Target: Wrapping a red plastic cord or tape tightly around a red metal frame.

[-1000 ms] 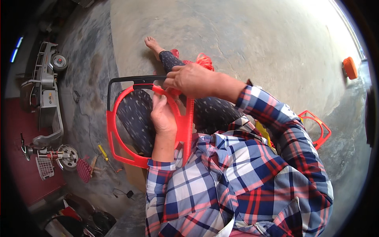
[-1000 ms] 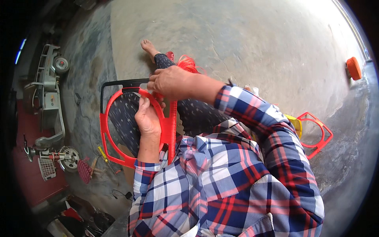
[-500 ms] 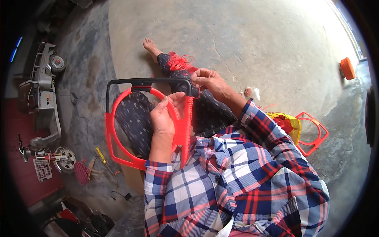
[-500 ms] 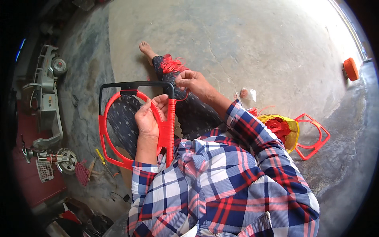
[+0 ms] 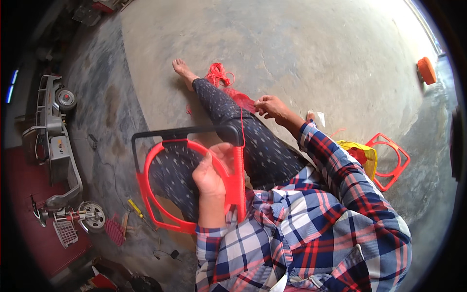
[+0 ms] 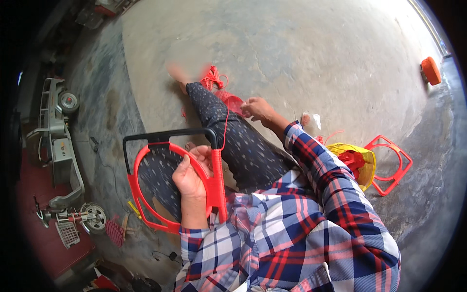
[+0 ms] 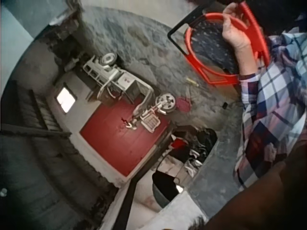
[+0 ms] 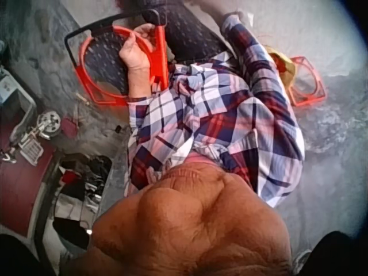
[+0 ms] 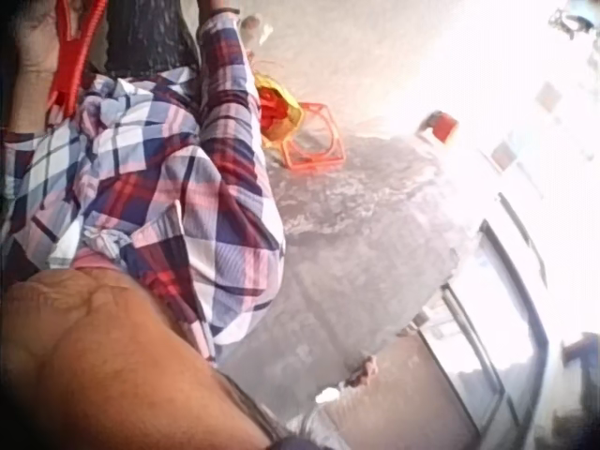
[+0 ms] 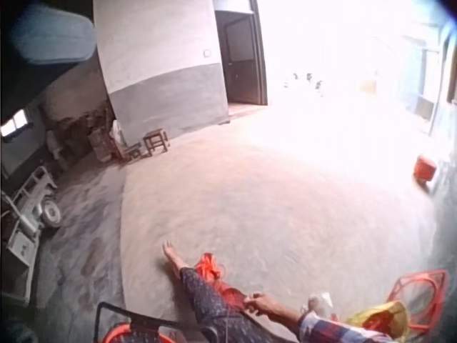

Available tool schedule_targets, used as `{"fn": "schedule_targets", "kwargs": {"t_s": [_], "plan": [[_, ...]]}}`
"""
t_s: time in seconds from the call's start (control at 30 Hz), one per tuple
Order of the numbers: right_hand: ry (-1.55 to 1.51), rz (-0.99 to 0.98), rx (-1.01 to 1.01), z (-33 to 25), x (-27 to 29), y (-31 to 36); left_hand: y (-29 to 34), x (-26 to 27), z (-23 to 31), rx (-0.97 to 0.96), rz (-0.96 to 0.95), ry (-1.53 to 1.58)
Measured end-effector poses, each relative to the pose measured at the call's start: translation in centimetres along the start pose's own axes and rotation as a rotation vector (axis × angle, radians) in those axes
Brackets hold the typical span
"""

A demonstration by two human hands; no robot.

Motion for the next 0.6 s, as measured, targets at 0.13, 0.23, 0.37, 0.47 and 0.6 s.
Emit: {"fn": "schedule_targets", "kwargs": {"t_s": [0.13,0.23,0.37,0.47,0.6], "plan": [[0.010,0.016,-0.061,0.7,0.9,-0.2,1.1,0.6,-0.7,-0.023,0.078,0.018],[0.047,0.023,-0.101,1.0,0.7,-1.5,2.5,0.3,-1.7,-0.031,0.143,0.033],[0.252,0.019,-0.028,0.7,0.6,-6.1,3.8,-1.2,-2.8,-0.064,0.192,0.023],[0.504,0.006,0.202,0.1,-0.8,-10.7,4.2,-1.2,-2.6,-0.087,0.261,0.027],[1.541,-0.226,0.773,-0.5,-3.2,-16.4,2.9,-2.3,-3.2,-0.070,0.255,0.027]]}}
Point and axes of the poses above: each hand's wrist, its own y-axis away from the middle knuckle, its own x-axis out of the back of the hand, z = x × y, the point moved 10 cm from there along -y, towards the middle knuckle, and after that the axes turned 9 degrees about x, right-handed, at the moved point
